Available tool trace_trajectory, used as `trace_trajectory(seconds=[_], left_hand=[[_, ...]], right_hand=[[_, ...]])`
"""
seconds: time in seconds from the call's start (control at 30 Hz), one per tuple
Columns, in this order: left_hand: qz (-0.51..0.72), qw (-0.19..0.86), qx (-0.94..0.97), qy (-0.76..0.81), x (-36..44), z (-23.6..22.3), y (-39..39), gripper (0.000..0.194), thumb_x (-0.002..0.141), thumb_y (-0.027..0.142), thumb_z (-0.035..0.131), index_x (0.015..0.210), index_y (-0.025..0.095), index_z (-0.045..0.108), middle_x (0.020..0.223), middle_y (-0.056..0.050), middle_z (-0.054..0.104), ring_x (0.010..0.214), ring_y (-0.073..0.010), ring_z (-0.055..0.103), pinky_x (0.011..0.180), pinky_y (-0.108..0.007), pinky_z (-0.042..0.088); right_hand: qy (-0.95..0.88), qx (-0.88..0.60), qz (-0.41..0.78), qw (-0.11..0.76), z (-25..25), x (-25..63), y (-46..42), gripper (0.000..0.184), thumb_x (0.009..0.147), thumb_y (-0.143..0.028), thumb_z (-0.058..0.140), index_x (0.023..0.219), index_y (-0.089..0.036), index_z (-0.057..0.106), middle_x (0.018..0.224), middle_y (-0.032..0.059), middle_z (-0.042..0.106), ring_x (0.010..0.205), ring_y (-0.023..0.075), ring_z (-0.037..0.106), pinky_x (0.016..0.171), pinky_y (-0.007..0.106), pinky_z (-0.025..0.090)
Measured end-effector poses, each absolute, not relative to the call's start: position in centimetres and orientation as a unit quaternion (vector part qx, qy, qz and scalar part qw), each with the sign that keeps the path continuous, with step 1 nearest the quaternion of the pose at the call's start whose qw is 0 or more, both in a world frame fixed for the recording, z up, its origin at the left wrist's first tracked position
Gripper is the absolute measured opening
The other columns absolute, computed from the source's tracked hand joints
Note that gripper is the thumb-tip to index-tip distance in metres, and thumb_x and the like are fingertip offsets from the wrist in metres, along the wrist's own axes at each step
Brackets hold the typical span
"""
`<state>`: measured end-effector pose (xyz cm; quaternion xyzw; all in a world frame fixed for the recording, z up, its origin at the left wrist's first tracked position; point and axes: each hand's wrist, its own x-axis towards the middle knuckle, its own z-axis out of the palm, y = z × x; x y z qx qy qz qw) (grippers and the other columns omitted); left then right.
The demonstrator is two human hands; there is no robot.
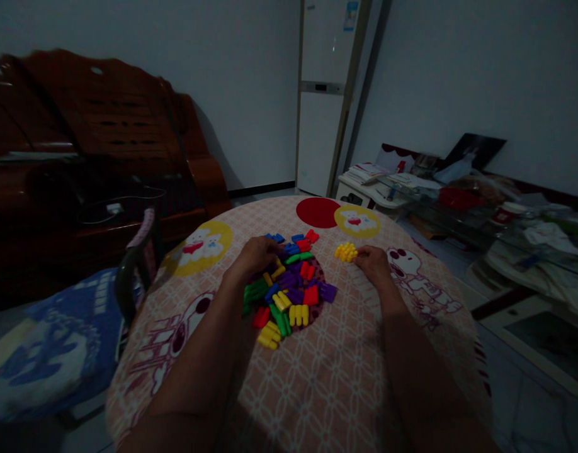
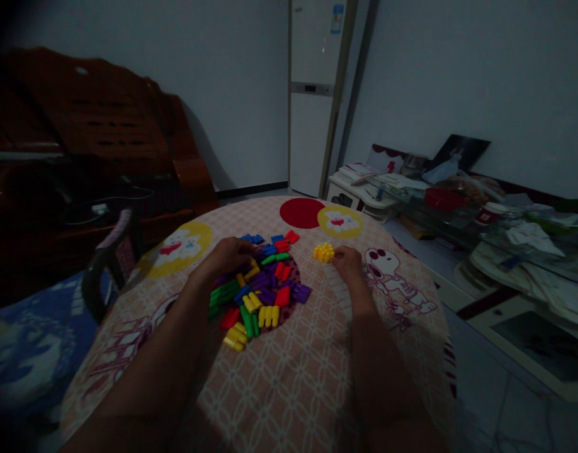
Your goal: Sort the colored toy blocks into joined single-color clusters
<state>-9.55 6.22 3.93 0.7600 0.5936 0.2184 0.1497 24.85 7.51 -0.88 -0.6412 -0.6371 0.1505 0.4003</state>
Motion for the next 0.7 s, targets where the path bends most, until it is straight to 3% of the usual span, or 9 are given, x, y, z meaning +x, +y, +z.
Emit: trace_trajectory(seconds=[0.2, 0.37, 0.53, 0.7], left_hand=[[0.197, 0.206, 0.782, 0.554, -10.0, 4.2, 5.8, 0.019, 0.062, 0.024, 0.067, 0.076, 0.026, 0.078, 0.075, 0.001, 0.076, 0.070, -0.0195, 0.067, 0.064, -0.024, 0.047], [0.169, 0.166, 0.788, 0.568, -9.3, 3.8, 6.0, 0.018, 0.061, 0.018, 0.065, 0.073, 0.026, 0.077, 0.070, 0.000, 0.073, 0.065, -0.0185, 0.064, 0.064, -0.025, 0.046], [0.180, 0.128, 0.783, 0.582, -9.2, 3.7, 6.1, 0.014, 0.066, 0.023, 0.068, 0.077, 0.024, 0.076, 0.076, -0.003, 0.073, 0.069, -0.0199, 0.065, 0.066, -0.027, 0.046], [0.191, 0.078, 0.774, 0.599, -9.2, 4.2, 6.1, 0.016, 0.071, 0.026, 0.065, 0.081, 0.020, 0.075, 0.079, -0.005, 0.073, 0.071, -0.0207, 0.065, 0.065, -0.028, 0.044]], right_hand=[[-0.626, -0.649, 0.130, 0.413, -1.4, 24.6, 7.8, 0.013, 0.057, -0.022, 0.063, 0.068, -0.020, 0.068, 0.067, 0.0004, 0.072, 0.066, 0.0192, 0.067, 0.067, 0.029, 0.051], [-0.610, -0.665, 0.112, 0.416, -1.1, 24.6, 7.7, 0.012, 0.059, -0.020, 0.060, 0.068, -0.020, 0.068, 0.070, 0.0033, 0.072, 0.068, 0.0208, 0.068, 0.069, 0.031, 0.052], [-0.607, -0.664, 0.062, 0.433, -0.1, 24.5, 7.6, 0.014, 0.064, -0.019, 0.055, 0.069, -0.019, 0.068, 0.071, 0.0074, 0.073, 0.071, 0.0226, 0.068, 0.072, 0.032, 0.051], [-0.611, -0.634, 0.090, 0.466, 1.0, 23.4, 7.1, 0.019, 0.065, -0.022, 0.056, 0.076, -0.018, 0.071, 0.072, 0.0067, 0.073, 0.069, 0.0223, 0.067, 0.069, 0.032, 0.052]])
